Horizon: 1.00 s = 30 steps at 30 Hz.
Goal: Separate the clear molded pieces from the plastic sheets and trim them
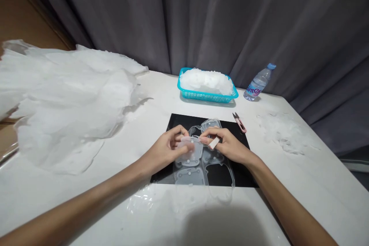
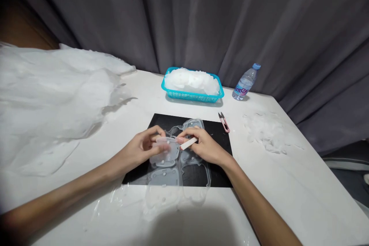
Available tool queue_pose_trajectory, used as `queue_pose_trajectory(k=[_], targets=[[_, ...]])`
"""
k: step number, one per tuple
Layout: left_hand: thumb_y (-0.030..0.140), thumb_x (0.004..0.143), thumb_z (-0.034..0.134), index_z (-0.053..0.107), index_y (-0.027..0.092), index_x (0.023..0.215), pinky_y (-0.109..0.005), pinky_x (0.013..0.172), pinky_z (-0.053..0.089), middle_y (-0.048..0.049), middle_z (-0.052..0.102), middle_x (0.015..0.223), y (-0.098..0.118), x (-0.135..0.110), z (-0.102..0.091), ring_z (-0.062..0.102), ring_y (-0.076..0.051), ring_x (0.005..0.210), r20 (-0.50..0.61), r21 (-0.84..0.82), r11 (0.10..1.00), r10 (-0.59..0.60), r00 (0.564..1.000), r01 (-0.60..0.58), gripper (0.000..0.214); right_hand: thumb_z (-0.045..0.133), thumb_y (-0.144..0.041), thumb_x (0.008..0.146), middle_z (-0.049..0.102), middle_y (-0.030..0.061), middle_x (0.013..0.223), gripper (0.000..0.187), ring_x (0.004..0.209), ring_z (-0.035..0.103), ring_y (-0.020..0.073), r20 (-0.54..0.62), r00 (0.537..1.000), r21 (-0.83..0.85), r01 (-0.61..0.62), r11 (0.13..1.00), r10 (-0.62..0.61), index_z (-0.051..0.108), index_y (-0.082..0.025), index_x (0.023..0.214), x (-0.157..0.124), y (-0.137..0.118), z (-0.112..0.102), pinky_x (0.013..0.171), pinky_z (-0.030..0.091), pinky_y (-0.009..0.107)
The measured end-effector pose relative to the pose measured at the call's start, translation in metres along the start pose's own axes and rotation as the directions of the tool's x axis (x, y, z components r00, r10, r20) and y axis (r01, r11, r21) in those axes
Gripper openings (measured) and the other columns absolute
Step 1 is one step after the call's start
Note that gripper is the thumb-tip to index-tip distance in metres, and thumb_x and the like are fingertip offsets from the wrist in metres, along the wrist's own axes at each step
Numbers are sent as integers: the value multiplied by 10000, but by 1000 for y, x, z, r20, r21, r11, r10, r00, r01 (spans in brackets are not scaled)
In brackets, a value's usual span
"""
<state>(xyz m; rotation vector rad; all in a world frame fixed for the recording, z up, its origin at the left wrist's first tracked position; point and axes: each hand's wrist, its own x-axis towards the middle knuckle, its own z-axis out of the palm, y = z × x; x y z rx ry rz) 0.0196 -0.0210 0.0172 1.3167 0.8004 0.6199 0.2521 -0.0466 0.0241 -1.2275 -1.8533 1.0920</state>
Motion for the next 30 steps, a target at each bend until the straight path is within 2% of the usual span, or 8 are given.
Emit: queue_pose_trajectory(k=[5,9,15,19,23,26,30], targets=[[398,810,855,591,165,950,-189,534,382,64,604,678,0,1,6,527,-75,570,8,10,999,-44,999,43,380,689,-288,971,738,24,1000,175,916,612,195,53,999,28,-4,1000,3,791,-244,1106,-6,-2,-6,852,446,338],[397,781,883,586,162,954,-196,552,413,23,685,737,-4,3,5,566,-87,597,8,-55,997,-60,998,61,416,744,-248,920,742,31,1083,259,954,608,205,91,996,34,-9,999,5,773,-256,1177,-9,-3,-10,850,449,339],[377,772,893,614,163,937,-184,550,407,38,674,723,-4,4,5,569,-80,598,-13,-68,996,-62,998,61,388,719,-246,942,734,28,1053,243,951,604,203,88,996,14,17,1000,-18,768,-262,1180,-11,-3,-9,865,459,349],[394,738,910,624,164,927,-212,588,463,12,712,741,2,0,10,630,-117,629,-22,-95,987,-134,991,132,412,686,-246,972,711,40,1003,212,941,606,214,51,997,-136,66,989,-59,753,-240,1172,-10,1,-1,885,467,372],[395,728,911,619,166,881,-221,596,473,2,719,729,6,-5,16,649,-133,642,55,-117,969,-210,976,216,401,572,-138,1008,739,68,1072,206,1009,591,251,-89,978,-418,134,899,-187,728,-211,1121,-1,12,12,929,428,428],[392,769,890,626,171,898,-205,573,433,29,684,707,4,-4,11,614,-111,615,90,-43,990,-132,987,136,368,587,-142,1000,726,79,1132,224,1062,576,269,-125,971,-453,127,882,-204,715,-219,1168,1,17,9,950,440,438],[391,871,817,653,179,976,-223,610,441,19,696,759,2,-3,-2,639,-120,662,60,73,997,30,998,-35,287,608,-187,1003,647,89,1298,315,1210,549,274,-185,957,-353,146,924,-222,668,-266,1302,-10,7,-8,1036,433,462]])
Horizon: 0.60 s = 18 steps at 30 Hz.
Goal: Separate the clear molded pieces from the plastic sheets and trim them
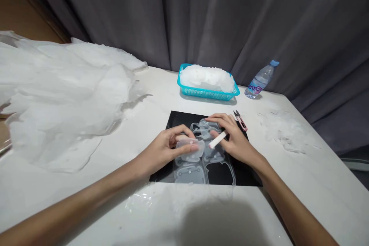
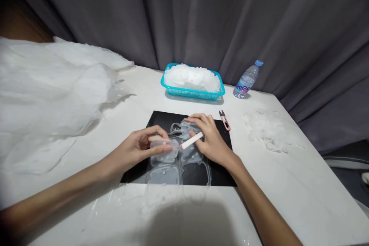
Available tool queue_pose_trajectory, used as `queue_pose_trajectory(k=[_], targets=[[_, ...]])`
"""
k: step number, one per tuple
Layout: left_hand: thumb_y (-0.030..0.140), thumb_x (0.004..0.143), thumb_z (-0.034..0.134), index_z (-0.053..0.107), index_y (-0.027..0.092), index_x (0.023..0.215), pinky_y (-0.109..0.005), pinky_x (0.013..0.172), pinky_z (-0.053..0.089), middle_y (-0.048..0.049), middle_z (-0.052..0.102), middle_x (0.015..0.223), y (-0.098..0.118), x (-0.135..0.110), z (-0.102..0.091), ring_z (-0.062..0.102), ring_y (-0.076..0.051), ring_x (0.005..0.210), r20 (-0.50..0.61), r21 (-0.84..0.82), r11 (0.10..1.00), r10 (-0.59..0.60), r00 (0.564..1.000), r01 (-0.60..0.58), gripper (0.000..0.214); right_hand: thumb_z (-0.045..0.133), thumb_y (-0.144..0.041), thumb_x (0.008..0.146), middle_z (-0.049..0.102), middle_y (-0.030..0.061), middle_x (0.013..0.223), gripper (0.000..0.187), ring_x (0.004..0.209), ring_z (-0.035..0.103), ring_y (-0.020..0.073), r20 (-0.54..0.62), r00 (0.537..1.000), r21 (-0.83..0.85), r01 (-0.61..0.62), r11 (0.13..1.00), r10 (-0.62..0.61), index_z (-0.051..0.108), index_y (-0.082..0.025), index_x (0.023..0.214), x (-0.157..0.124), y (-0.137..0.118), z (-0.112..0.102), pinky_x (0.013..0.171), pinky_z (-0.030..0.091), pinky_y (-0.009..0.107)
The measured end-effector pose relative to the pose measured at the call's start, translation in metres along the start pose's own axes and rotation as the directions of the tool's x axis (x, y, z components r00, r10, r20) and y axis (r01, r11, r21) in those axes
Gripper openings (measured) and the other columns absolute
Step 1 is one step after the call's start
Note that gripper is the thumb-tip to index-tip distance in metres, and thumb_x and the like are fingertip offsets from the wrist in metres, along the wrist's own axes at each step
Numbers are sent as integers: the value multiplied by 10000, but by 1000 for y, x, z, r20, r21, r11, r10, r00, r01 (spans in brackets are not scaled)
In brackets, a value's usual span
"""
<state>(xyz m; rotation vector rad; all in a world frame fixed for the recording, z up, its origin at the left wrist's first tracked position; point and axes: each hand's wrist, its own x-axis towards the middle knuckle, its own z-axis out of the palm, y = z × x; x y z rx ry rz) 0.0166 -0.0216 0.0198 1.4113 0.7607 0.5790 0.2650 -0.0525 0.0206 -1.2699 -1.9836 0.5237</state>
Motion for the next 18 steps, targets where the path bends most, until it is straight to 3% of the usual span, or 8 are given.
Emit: queue_pose_trajectory(k=[3,7,12,18], targets=[[344,906,793,667,181,975,-252,729,497,-10,734,851,3,-2,-4,712,-156,817,-4,7,997,81,997,-81,217,654,-248,1001,688,78,1190,228,1128,594,262,-41,999,100,8,995,-4,707,-273,1221,-5,-16,-10,987,462,451],[311,922,779,690,183,978,-293,843,533,-43,772,956,6,-6,-1,751,-204,969,24,-1,991,132,991,-132,167,759,-293,949,748,47,987,145,979,626,246,12,998,184,65,981,-69,748,-277,1092,-10,-35,-7,878,498,424],[321,925,778,687,186,969,-275,802,534,-38,783,931,5,-7,0,760,-204,947,38,7,993,115,993,-116,169,766,-231,940,766,19,903,104,888,622,228,-22,991,191,130,973,-128,759,-280,1032,-10,-40,-2,812,494,400],[316,917,786,693,183,966,-251,780,520,-23,750,920,6,-6,2,740,-185,930,13,28,991,129,992,-129,169,733,-234,964,749,20,917,77,892,616,217,27,994,190,100,977,-107,740,-265,1034,-9,-38,-3,822,487,380]])
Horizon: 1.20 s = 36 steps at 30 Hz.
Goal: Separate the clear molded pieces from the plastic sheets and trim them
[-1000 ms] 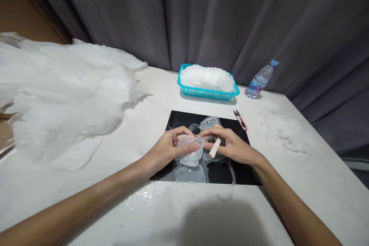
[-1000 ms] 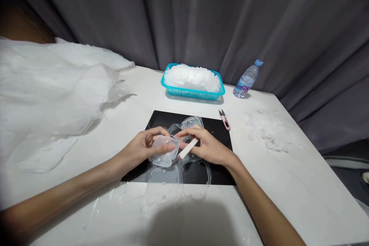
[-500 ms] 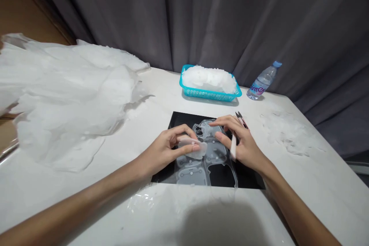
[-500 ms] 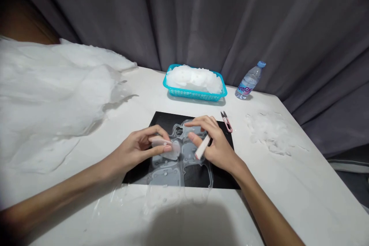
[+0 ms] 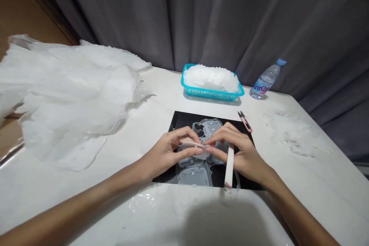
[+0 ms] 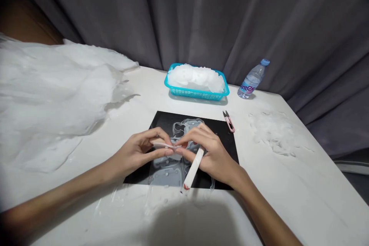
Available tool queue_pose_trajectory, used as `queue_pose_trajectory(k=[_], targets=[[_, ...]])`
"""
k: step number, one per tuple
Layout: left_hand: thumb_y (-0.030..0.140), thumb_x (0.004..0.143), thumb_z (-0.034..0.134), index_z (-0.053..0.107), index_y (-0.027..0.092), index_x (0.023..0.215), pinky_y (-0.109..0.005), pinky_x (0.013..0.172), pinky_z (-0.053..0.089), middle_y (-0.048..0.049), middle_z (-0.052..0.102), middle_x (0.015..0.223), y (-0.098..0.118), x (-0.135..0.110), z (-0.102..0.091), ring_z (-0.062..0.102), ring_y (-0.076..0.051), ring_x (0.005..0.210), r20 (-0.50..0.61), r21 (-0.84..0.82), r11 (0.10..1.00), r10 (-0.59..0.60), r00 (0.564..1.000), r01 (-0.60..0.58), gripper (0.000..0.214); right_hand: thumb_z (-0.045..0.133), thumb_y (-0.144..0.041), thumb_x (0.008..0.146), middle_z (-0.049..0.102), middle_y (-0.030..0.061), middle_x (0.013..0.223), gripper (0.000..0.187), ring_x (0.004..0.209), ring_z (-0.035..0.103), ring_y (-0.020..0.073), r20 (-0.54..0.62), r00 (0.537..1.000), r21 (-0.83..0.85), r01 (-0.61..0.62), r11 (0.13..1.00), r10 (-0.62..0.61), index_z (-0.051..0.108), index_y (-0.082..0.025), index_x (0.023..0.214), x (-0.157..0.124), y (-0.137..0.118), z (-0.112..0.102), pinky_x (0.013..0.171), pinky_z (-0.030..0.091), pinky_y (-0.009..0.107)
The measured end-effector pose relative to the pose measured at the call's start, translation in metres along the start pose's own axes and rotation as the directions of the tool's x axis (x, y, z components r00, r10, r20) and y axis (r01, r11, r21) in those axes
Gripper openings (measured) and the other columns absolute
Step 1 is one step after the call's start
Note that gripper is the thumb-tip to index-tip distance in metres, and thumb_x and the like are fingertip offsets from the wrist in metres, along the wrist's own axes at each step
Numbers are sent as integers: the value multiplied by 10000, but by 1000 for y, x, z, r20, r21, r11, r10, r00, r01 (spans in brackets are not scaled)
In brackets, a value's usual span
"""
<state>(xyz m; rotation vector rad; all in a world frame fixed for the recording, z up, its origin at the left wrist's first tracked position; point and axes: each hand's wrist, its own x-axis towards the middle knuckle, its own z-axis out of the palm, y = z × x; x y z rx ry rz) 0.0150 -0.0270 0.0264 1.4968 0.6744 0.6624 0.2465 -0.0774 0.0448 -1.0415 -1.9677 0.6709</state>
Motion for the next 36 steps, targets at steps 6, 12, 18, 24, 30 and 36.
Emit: queue_pose_trajectory(k=[6,12,18,24,30,36], targets=[[405,879,803,701,171,952,-264,701,516,-31,741,872,-1,2,0,681,-171,780,-125,39,998,-43,991,48,265,702,-287,970,673,30,918,50,810,602,186,12,975,-39,-220,975,221,711,-238,959,-4,8,-6,751,493,329],[421,939,719,778,169,822,-261,616,406,-14,664,734,5,-2,-2,551,-146,671,-100,460,884,143,985,-81,284,722,-349,967,709,52,1050,216,891,612,203,29,981,24,-194,981,193,723,-268,1167,-2,12,-1,804,502,347],[380,977,688,839,216,954,-258,643,444,-24,678,765,-1,-5,1,578,-152,684,-36,452,873,221,975,-181,224,726,-315,973,766,37,971,92,882,635,216,-30,995,78,-90,993,93,769,-269,1040,-1,11,13,827,505,382],[361,997,677,833,226,1008,-260,687,467,-25,711,781,-1,-6,-1,595,-164,748,-5,481,843,278,961,-241,207,733,-300,967,761,34,940,53,874,628,210,-37,994,95,-97,991,100,762,-260,987,-3,11,8,806,496,371],[459,922,747,716,173,865,-243,606,436,12,624,741,2,-5,0,527,-128,648,-66,422,901,147,987,-106,293,679,-390,990,718,35,928,157,785,639,183,-115,951,182,-265,947,288,700,-235,981,-5,20,8,705,507,314],[342,974,688,710,171,833,-249,623,421,2,605,757,3,-5,-1,527,-125,661,-87,466,868,240,967,-174,223,698,-421,969,709,66,1118,252,870,617,199,-68,966,112,-239,965,248,690,-258,1161,-4,21,8,804,537,350]])
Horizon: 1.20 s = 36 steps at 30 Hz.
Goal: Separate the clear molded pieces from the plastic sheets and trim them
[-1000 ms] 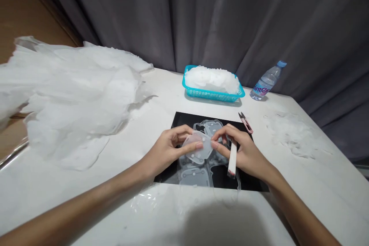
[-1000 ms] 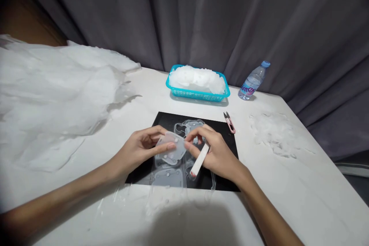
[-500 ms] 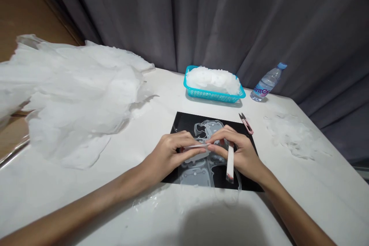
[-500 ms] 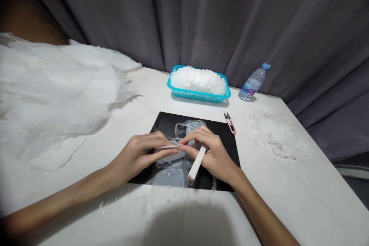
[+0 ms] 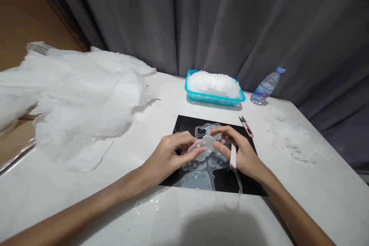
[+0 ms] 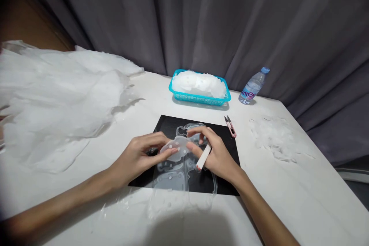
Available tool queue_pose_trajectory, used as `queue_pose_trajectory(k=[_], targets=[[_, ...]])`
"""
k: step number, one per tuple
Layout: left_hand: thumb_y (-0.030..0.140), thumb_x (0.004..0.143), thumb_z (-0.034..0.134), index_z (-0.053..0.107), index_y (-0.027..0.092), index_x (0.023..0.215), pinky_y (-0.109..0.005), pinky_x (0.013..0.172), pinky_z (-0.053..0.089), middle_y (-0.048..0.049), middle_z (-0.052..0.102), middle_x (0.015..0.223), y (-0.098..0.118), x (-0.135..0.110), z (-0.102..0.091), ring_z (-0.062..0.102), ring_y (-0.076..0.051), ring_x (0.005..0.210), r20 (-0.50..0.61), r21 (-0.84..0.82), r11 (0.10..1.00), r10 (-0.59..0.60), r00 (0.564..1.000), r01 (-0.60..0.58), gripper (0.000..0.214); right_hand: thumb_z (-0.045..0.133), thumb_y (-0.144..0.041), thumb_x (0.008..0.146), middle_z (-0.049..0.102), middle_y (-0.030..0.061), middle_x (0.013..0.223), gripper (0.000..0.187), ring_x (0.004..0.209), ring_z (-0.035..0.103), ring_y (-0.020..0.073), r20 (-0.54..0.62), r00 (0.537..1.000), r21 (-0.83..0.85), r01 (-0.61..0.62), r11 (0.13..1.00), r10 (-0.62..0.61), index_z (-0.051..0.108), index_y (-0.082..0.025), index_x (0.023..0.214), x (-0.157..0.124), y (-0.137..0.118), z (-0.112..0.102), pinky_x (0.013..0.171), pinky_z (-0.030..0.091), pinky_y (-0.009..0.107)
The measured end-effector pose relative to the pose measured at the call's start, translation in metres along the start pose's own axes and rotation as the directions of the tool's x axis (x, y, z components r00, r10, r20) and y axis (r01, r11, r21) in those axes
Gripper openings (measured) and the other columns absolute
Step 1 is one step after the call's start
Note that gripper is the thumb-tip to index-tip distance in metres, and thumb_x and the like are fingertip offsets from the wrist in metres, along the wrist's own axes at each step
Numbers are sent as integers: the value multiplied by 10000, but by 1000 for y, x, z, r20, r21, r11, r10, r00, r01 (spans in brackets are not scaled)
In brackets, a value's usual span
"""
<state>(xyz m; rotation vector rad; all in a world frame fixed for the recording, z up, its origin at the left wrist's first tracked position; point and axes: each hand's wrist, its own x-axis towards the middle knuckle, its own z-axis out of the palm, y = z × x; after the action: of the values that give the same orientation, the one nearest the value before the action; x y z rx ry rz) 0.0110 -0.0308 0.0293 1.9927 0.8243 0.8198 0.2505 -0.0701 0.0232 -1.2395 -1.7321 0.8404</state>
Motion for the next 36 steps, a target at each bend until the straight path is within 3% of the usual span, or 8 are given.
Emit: queue_pose_trajectory(k=[3,7,12,18,24,29,32,36], targets=[[298,986,669,726,171,826,-251,615,400,11,559,741,0,-1,1,499,-115,641,26,40,998,54,998,-55,212,724,-404,959,708,69,1133,293,862,596,203,-25,997,-5,78,997,-78,713,-284,1227,1,-5,8,806,521,364],[308,1008,645,722,180,857,-260,627,404,5,548,798,-3,-2,3,507,-121,672,38,72,995,70,997,-73,213,727,-320,968,688,32,912,112,804,578,190,-62,988,16,142,990,-141,762,-267,1060,1,-8,16,738,469,334],[305,1036,619,708,194,1005,-280,790,476,-29,645,957,-7,-1,2,624,-158,858,10,56,994,95,995,-95,146,702,-314,978,627,13,830,91,749,540,172,-17,997,2,75,997,-75,724,-238,933,-1,-5,5,711,440,320],[290,1018,658,717,188,968,-261,709,459,-8,626,875,-13,-3,2,591,-131,761,-8,120,980,163,987,-161,127,730,-308,963,682,19,938,173,793,568,171,41,994,26,98,995,-99,750,-272,1131,0,-7,4,750,456,314],[231,972,722,693,178,909,-243,672,453,5,624,831,-10,-3,5,573,-117,720,-156,146,965,241,958,-219,87,701,-325,986,736,10,896,104,762,609,161,1,1000,143,9,990,-9,767,-249,1014,4,1,10,704,444,294],[261,1001,680,663,180,875,-238,655,456,18,604,787,-8,-2,7,551,-113,683,-180,139,968,233,956,-210,150,707,-364,975,729,13,882,143,772,634,157,20,999,190,-34,981,30,742,-227,993,2,7,10,697,460,272],[369,1033,622,645,193,964,-264,707,501,-2,643,859,-8,-5,9,615,-144,763,-127,156,984,113,985,-92,190,715,-395,956,738,25,889,182,765,651,161,-24,1000,163,-15,987,19,738,-215,973,8,13,6,688,482,269],[598,955,659,549,218,1390,-439,1023,529,-115,654,1371,-13,-11,11,640,-286,1229,128,321,947,-13,992,-29,588,726,-472,898,743,39,854,281,740,676,176,-256,966,33,38,999,-28,711,-194,931,51,27,-20,694,523,288]])
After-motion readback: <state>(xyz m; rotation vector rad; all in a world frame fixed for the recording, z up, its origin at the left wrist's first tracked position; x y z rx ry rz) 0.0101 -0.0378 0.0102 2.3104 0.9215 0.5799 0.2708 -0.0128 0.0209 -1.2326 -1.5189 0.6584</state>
